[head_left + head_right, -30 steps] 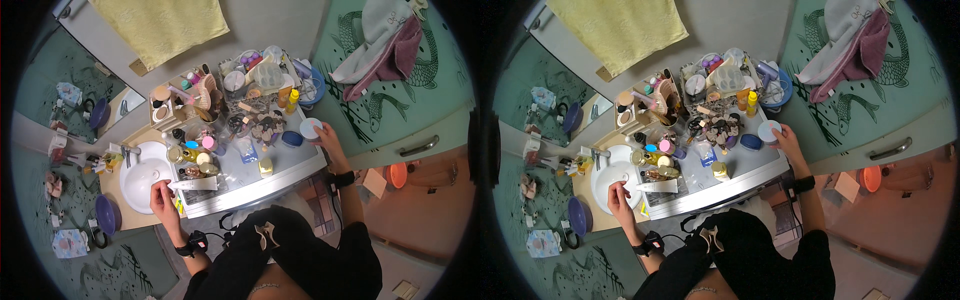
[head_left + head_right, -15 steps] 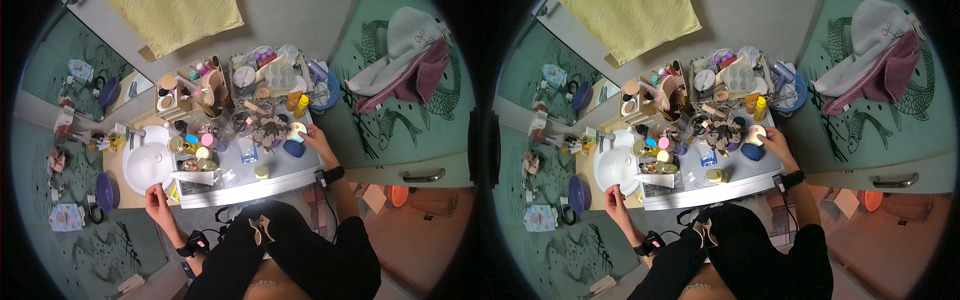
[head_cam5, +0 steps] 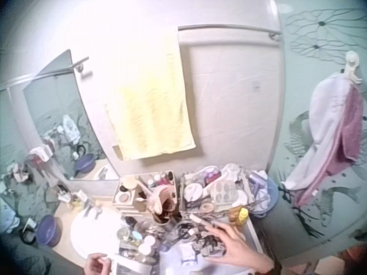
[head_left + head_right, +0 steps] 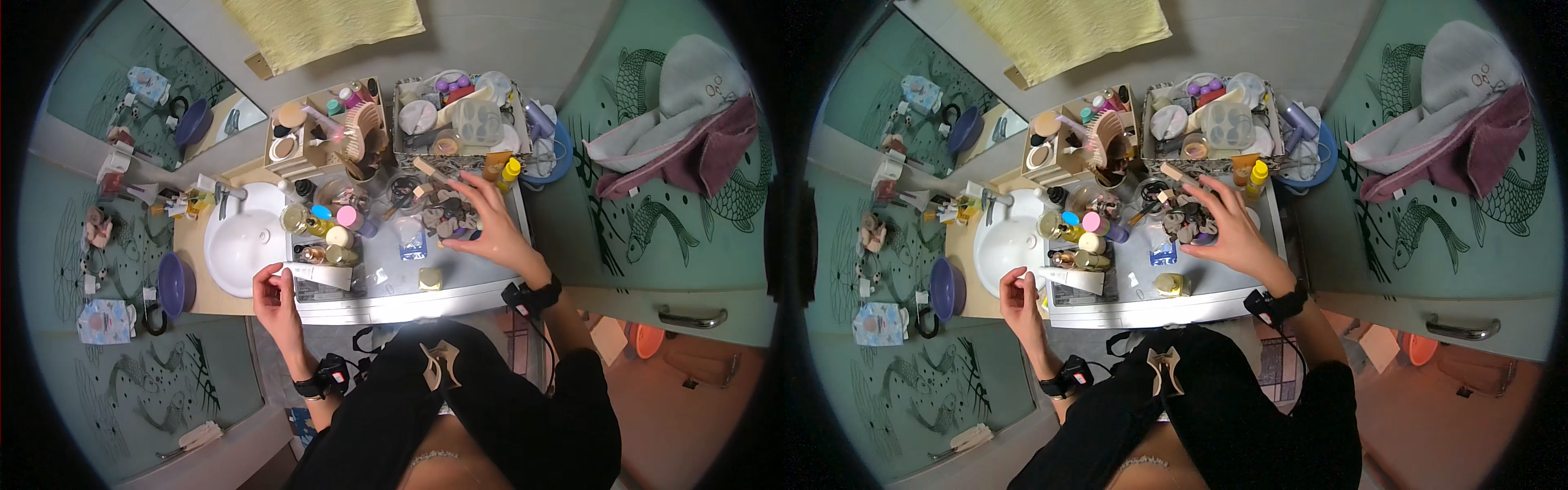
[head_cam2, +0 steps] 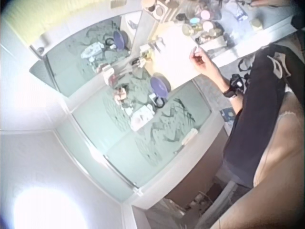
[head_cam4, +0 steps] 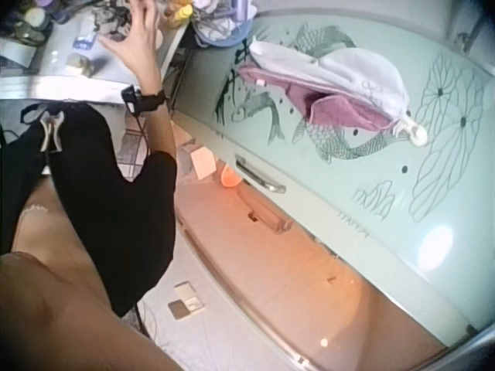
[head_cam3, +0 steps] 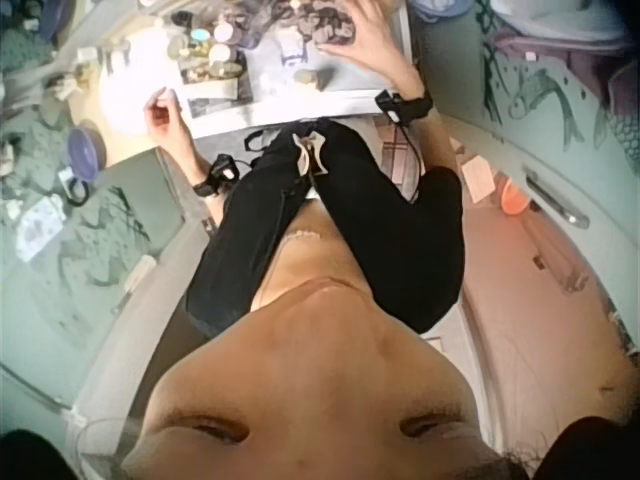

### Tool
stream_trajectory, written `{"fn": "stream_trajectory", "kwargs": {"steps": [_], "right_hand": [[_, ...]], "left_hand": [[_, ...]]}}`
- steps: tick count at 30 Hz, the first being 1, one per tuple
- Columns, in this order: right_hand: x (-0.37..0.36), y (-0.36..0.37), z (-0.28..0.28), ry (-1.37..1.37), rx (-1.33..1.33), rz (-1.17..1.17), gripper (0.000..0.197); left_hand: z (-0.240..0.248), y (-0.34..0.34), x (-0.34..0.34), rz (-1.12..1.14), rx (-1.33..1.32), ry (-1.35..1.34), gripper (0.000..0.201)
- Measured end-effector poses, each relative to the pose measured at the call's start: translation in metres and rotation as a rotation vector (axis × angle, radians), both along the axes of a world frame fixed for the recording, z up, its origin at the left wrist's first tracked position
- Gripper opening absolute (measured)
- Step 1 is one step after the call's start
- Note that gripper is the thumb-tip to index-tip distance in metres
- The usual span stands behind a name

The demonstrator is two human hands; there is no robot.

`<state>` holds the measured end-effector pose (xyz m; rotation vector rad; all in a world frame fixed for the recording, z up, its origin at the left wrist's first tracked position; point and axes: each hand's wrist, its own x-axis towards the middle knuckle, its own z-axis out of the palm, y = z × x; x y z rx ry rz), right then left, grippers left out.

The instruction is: The person is handling, examining, and organizing various skincare and cosmetic jars and bottles on a counter in a bathroom.

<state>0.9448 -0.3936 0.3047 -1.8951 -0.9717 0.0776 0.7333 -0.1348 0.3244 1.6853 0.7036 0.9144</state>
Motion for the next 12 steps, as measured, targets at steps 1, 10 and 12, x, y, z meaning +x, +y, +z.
{"fn": "stream_trajectory", "kwargs": {"steps": [1, 10, 12], "right_hand": [[0.001, 0.005, -0.005, -0.011, -0.079, 0.005, 0.074], [0.014, 0.02, -0.034, 0.052, -0.169, -0.001, 0.072], [0.013, 0.024, -0.037, 0.035, -0.181, -0.008, 0.069]], "left_hand": [[-0.001, 0.001, 0.0, 0.004, 0.034, 0.011, 0.013], [-0.007, 0.007, -0.026, 0.159, 0.01, 0.045, 0.009], [-0.017, 0.01, -0.03, 0.147, -0.032, 0.009, 0.009]]}}
